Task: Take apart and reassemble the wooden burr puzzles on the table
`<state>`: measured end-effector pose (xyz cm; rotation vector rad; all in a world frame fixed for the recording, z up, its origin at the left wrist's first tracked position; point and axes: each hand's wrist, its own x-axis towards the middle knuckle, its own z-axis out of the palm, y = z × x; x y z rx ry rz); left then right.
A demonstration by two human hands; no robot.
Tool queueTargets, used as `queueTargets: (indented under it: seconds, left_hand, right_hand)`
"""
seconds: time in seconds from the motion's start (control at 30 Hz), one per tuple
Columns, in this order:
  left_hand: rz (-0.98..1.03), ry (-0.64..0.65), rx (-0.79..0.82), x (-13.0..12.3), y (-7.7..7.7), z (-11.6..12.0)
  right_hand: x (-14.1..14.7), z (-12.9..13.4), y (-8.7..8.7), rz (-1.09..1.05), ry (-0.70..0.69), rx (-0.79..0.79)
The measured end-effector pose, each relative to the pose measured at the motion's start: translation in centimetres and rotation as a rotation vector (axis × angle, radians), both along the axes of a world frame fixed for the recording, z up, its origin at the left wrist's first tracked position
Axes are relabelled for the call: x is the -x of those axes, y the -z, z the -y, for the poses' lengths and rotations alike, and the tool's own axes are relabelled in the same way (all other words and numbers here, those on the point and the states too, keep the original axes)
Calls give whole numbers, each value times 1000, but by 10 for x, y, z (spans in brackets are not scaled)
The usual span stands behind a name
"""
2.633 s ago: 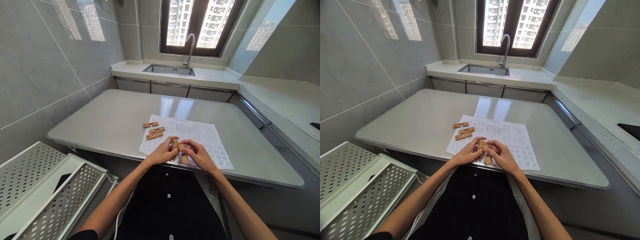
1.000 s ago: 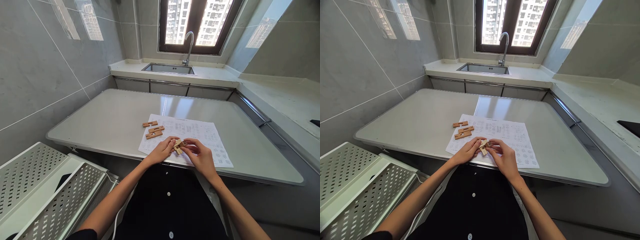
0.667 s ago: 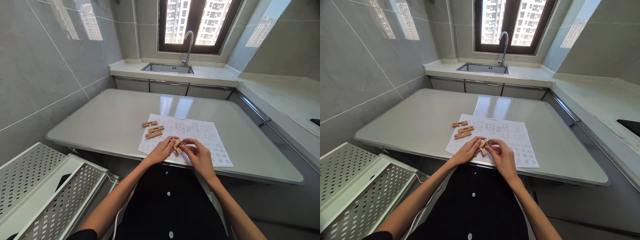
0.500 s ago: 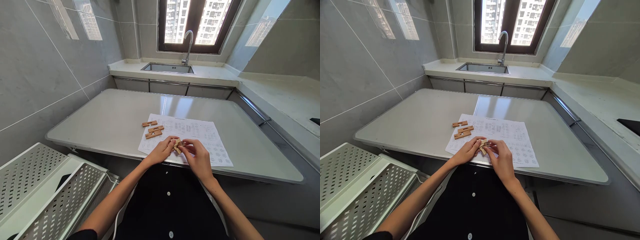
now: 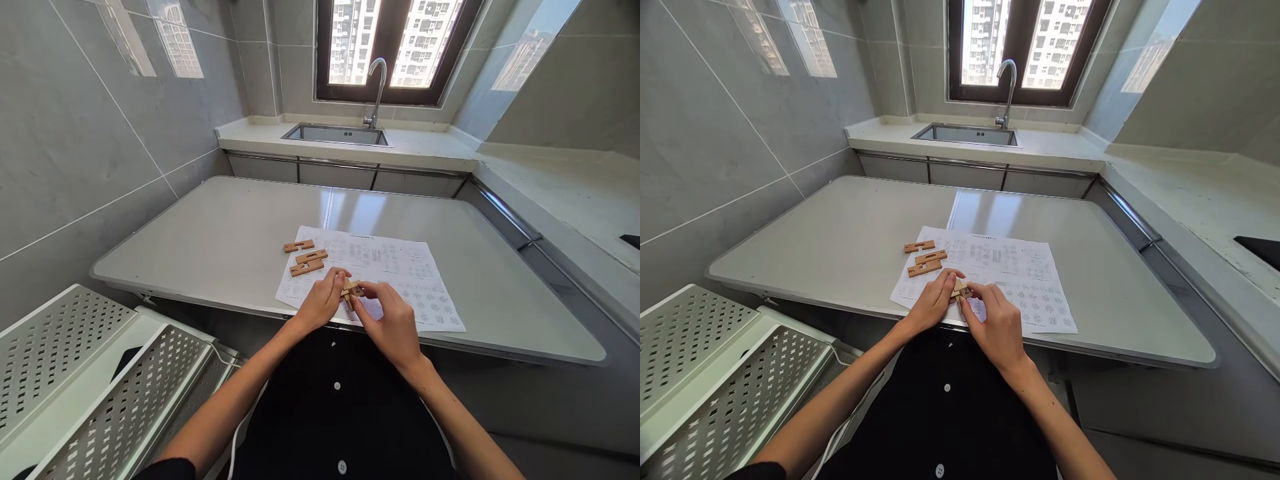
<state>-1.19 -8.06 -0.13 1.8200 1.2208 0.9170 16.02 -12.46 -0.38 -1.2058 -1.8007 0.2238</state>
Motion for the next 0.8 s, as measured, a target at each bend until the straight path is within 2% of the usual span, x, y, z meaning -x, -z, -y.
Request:
queueTargets:
  seconds: [0.2,0.3,0.43,0.57,0.8]
  left_hand:
    - [-8,-41,-16,0,-1,3]
    - [8,28,-6,0,-1,5]
    - [57,96,-104,-3,3,7]
    - [-9,80,-183,-3,6,4]
    - [16,147,-177,0,5,0]
  right_hand:
    - [5,0,-1,-167,-6,128]
    - [0,-5,1,-331,9,251]
    - [-12,-12,3,-487,4,386]
    - [-18,-14,2,-473,-17,424]
    - [-18,-12,1,-377,-6,397]
